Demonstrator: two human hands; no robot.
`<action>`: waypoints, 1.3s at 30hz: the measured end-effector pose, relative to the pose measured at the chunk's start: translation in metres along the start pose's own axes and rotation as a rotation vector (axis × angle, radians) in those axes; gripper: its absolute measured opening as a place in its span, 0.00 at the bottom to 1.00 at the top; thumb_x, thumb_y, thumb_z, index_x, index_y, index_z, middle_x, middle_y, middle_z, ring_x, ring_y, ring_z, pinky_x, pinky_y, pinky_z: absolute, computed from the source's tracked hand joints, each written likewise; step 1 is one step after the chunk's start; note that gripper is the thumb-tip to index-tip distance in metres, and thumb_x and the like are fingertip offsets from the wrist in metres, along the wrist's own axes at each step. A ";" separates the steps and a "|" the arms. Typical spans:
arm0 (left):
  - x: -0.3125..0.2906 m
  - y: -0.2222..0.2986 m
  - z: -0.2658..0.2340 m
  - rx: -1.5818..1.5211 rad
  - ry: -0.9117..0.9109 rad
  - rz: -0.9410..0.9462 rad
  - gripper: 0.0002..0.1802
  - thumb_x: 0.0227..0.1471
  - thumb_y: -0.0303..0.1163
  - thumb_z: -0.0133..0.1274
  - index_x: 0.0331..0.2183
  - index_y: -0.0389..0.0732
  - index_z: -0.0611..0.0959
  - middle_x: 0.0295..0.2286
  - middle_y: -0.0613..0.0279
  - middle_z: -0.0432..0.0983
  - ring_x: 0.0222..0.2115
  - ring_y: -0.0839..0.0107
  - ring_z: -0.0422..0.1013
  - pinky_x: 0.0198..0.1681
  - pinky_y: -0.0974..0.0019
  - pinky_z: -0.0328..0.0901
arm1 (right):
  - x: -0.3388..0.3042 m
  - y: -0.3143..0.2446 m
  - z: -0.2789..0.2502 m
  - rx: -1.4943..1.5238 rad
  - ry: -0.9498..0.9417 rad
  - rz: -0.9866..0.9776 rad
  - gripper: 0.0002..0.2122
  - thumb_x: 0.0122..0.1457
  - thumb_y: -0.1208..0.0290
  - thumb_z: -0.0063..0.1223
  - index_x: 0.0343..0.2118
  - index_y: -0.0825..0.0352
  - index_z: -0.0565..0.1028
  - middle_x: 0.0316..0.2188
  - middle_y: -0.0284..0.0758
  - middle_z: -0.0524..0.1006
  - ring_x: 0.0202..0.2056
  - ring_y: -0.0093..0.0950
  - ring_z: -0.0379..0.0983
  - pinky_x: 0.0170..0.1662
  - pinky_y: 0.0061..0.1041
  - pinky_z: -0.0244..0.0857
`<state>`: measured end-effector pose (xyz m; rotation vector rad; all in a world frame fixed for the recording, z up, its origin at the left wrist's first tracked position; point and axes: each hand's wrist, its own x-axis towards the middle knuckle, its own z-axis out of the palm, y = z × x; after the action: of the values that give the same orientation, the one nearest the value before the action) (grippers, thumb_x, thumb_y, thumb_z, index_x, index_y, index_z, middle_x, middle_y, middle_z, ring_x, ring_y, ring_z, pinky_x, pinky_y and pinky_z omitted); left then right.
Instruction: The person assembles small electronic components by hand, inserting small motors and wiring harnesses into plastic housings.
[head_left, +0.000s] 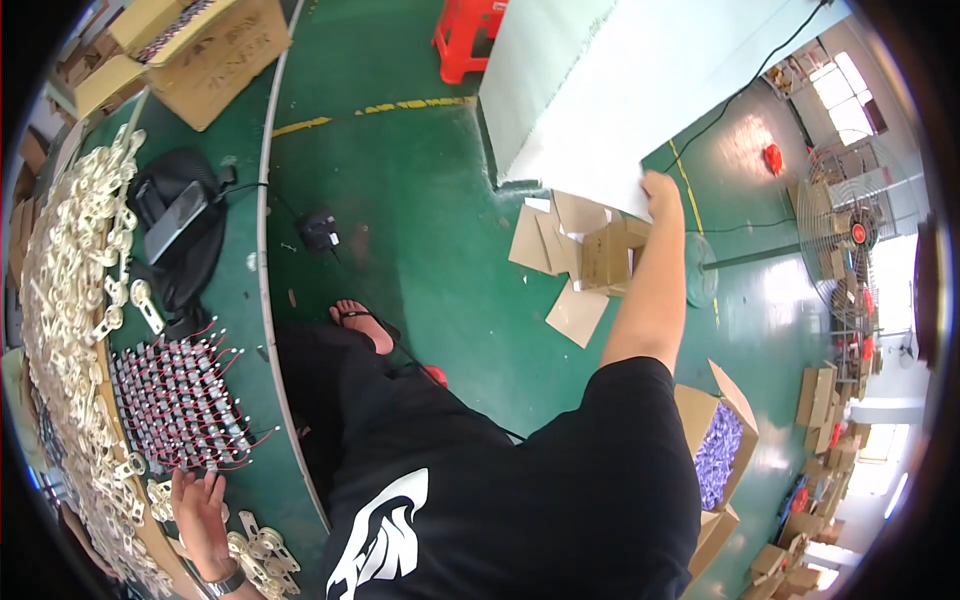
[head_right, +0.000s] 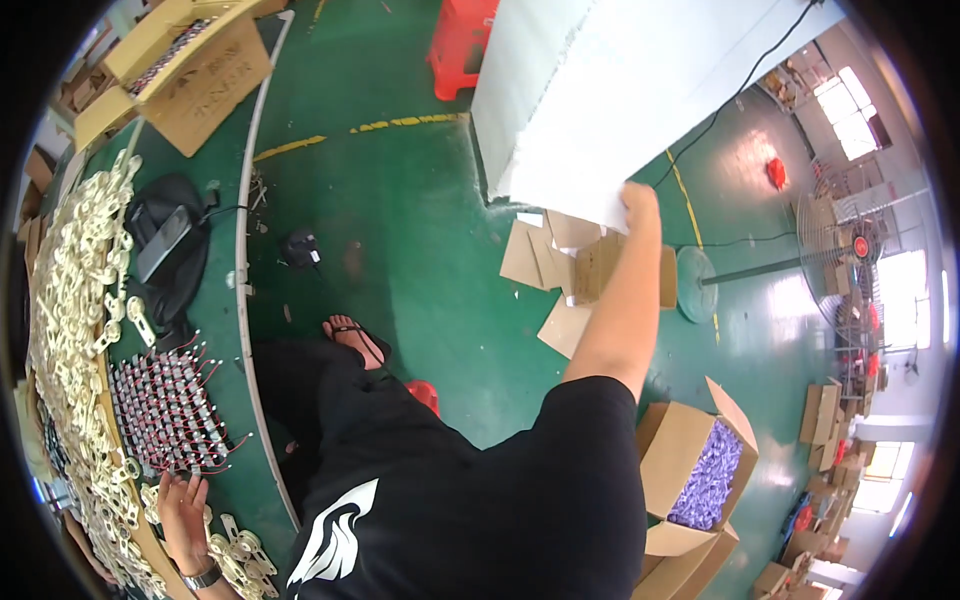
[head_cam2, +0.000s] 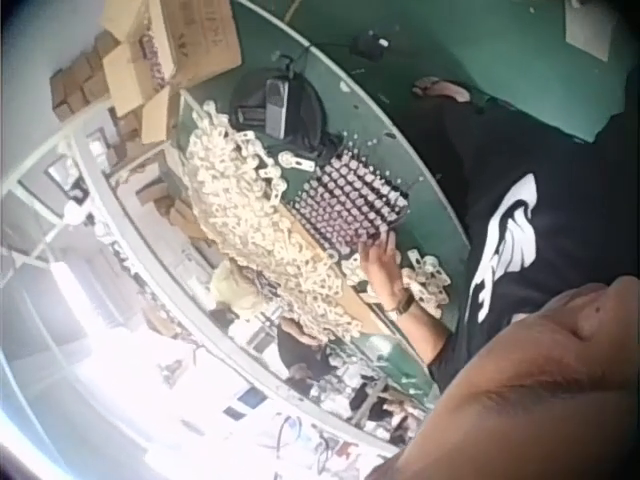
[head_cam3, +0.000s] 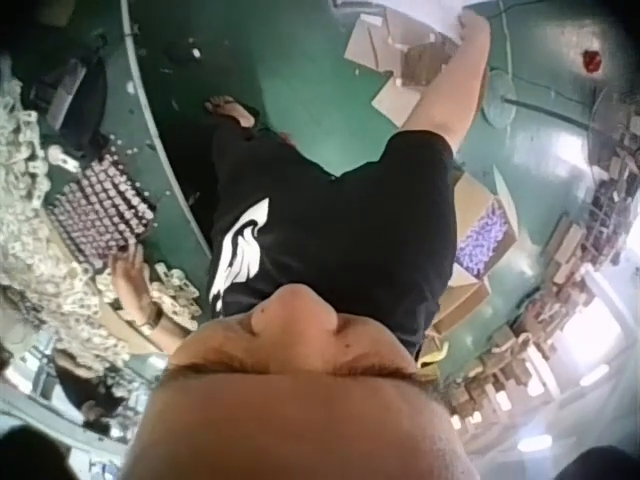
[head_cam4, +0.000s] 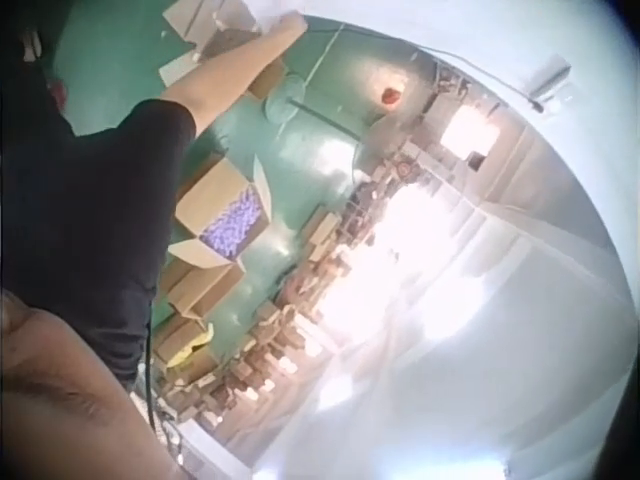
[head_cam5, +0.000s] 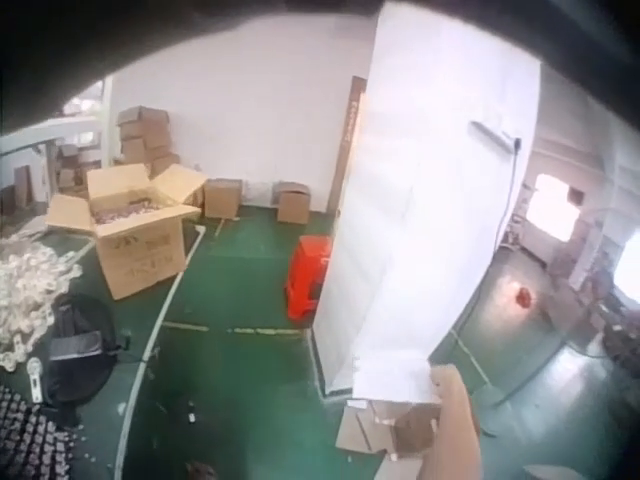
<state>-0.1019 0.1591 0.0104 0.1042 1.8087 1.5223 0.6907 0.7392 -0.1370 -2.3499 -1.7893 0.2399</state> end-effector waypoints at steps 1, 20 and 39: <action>0.010 -0.003 -0.006 -0.006 -0.018 -0.032 0.40 0.63 0.27 0.55 0.69 0.30 0.55 0.53 0.53 0.63 0.52 0.53 0.71 0.62 0.45 0.69 | 0.000 0.057 -0.003 0.480 0.120 0.314 0.18 0.56 0.71 0.52 0.44 0.81 0.79 0.43 0.48 0.83 0.43 0.44 0.81 0.43 0.43 0.73; 0.045 0.012 -0.066 0.013 0.010 -0.162 0.28 0.63 0.30 0.56 0.61 0.34 0.70 0.48 0.55 0.76 0.54 0.52 0.73 0.60 0.50 0.69 | -0.101 0.266 0.130 1.430 0.217 1.238 0.19 0.68 0.76 0.41 0.59 0.80 0.65 0.56 0.56 0.71 0.54 0.53 0.75 0.52 0.52 0.79; -0.096 -0.016 -0.059 0.047 0.091 0.319 0.33 0.67 0.29 0.50 0.70 0.36 0.62 0.64 0.45 0.64 0.60 0.52 0.70 0.66 0.52 0.65 | -0.211 -0.384 -0.038 1.560 0.394 -0.585 0.09 0.70 0.82 0.47 0.46 0.71 0.78 0.38 0.36 0.82 0.33 0.21 0.77 0.40 0.21 0.73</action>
<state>-0.0612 0.0580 0.0433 0.3667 1.9714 1.7264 0.2848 0.6337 -0.0044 -0.6946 -1.1621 0.6752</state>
